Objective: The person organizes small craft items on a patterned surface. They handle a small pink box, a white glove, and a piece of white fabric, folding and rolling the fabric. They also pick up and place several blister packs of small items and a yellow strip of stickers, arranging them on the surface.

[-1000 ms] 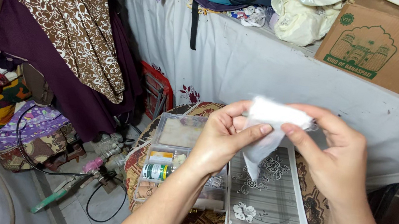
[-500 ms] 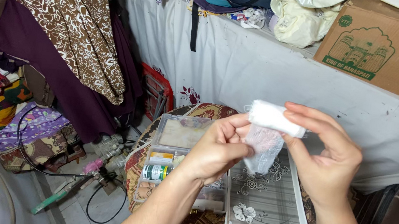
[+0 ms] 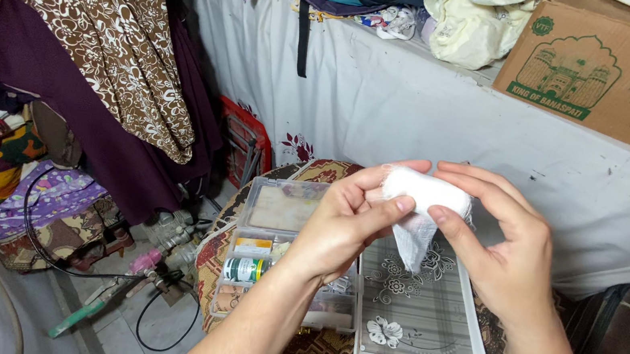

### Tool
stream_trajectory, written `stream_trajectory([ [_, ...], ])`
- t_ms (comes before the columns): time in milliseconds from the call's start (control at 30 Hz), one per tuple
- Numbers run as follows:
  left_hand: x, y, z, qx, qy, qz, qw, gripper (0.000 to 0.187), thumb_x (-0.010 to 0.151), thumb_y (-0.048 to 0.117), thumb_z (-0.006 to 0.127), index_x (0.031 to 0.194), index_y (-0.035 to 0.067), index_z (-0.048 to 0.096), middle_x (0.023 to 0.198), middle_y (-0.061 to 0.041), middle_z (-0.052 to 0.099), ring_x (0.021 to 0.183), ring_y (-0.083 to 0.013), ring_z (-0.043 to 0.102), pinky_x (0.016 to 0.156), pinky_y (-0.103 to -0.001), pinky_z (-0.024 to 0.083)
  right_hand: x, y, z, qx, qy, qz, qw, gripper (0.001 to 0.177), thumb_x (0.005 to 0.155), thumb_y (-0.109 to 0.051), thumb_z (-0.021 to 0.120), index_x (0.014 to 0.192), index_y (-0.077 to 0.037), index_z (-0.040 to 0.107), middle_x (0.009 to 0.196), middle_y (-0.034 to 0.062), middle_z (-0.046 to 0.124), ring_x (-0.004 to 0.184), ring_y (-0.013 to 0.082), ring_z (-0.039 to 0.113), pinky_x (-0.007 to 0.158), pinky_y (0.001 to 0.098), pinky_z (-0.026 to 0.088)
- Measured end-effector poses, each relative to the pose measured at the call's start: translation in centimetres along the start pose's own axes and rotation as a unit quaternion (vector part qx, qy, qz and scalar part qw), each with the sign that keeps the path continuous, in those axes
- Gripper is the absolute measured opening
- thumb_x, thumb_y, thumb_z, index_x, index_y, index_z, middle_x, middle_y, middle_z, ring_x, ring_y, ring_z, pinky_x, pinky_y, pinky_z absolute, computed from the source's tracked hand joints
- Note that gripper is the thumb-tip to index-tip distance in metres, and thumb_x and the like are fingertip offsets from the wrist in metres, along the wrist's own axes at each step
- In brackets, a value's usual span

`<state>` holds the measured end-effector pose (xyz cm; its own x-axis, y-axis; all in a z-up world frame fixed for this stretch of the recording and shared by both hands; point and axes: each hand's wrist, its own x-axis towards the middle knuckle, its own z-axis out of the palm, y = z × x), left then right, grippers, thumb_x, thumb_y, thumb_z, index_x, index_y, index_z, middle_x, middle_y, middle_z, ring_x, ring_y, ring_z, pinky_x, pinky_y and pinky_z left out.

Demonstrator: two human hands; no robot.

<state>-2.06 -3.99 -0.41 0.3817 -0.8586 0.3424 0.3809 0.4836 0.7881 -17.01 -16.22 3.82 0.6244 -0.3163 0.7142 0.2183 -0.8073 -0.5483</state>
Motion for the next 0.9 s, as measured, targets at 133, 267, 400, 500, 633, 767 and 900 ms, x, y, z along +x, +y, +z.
stream_trajectory([
  [133, 0.5, -0.9, -0.4, 0.023, 0.024, 0.020, 0.999, 0.047, 0.097, -0.006, 0.068, 0.143, -0.007, 0.056, 0.109, -0.017, 0.075, 0.098, -0.0170, 0.072, 0.089, -0.029, 0.059, -0.3, 0.3, 0.3, 0.010, 0.034, 0.036, 0.999, 0.026, 0.093, -0.006, 0.075, 0.118, 0.001, 0.070, 0.121, 0.0089, 0.074, 0.115, 0.0180, 0.068, 0.103, 0.0304, 0.051],
  [267, 0.4, -1.3, -1.0, 0.018, 0.015, 0.004, 1.000, 0.052, 0.092, -0.010, 0.067, 0.142, -0.006, 0.056, 0.118, -0.020, 0.074, 0.101, -0.0180, 0.073, 0.089, -0.028, 0.059, -0.4, 0.7, 0.6, 0.046, 0.077, 0.042, 0.995, 0.026, 0.095, -0.001, 0.074, 0.120, 0.001, 0.068, 0.118, 0.0094, 0.074, 0.112, 0.0174, 0.069, 0.102, 0.0286, 0.054],
  [400, 0.0, -0.8, -1.0, 0.017, 0.025, -0.022, 0.999, 0.054, 0.089, -0.011, 0.066, 0.142, -0.006, 0.057, 0.120, -0.019, 0.074, 0.103, -0.0182, 0.072, 0.088, -0.028, 0.058, -0.6, 0.7, 0.8, 0.069, 0.083, 0.019, 0.994, 0.028, 0.092, 0.004, 0.073, 0.119, 0.001, 0.066, 0.123, 0.0129, 0.072, 0.117, 0.0190, 0.070, 0.105, 0.0305, 0.055],
  [500, -0.1, -0.4, -0.8, -0.013, 0.019, -0.023, 0.999, 0.053, 0.088, -0.011, 0.068, 0.140, -0.007, 0.058, 0.119, -0.018, 0.074, 0.104, -0.0181, 0.073, 0.091, -0.029, 0.059, -0.6, 0.7, 1.0, 0.032, 0.079, -0.063, 0.994, 0.027, 0.091, 0.007, 0.075, 0.115, 0.002, 0.066, 0.128, 0.0161, 0.070, 0.125, 0.0226, 0.068, 0.111, 0.0337, 0.054],
  [633, -0.2, -0.3, -0.8, -0.015, 0.031, 0.011, 0.999, 0.046, 0.094, -0.004, 0.071, 0.139, -0.007, 0.061, 0.118, -0.018, 0.074, 0.105, -0.0162, 0.072, 0.095, -0.028, 0.059, -0.7, 0.5, 1.2, -0.007, 0.045, -0.089, 0.995, 0.025, 0.087, 0.010, 0.072, 0.110, 0.000, 0.070, 0.129, 0.0170, 0.070, 0.123, 0.0242, 0.069, 0.109, 0.0343, 0.055],
  [767, -0.1, -0.4, -1.4, 0.021, 0.042, 0.016, 0.999, 0.044, 0.094, -0.003, 0.071, 0.137, -0.006, 0.063, 0.118, -0.016, 0.074, 0.105, -0.0162, 0.070, 0.093, -0.028, 0.057, -1.0, 0.4, 1.4, 0.140, 0.007, -0.028, 0.990, 0.024, 0.087, 0.009, 0.063, 0.111, 0.004, 0.067, 0.130, 0.0189, 0.066, 0.125, 0.0235, 0.065, 0.109, 0.0340, 0.053],
  [900, -0.8, -0.7, -2.3, 0.043, 0.032, 0.038, 0.998, 0.041, 0.094, -0.007, 0.071, 0.135, -0.005, 0.064, 0.122, -0.013, 0.073, 0.111, -0.0158, 0.069, 0.099, -0.028, 0.056, -1.2, 1.3, 2.3, 0.185, 0.002, 0.092, 0.979, 0.042, 0.090, 0.004, 0.068, 0.130, 0.008, 0.058, 0.127, 0.0186, 0.068, 0.120, 0.0199, 0.067, 0.102, 0.0309, 0.056],
])
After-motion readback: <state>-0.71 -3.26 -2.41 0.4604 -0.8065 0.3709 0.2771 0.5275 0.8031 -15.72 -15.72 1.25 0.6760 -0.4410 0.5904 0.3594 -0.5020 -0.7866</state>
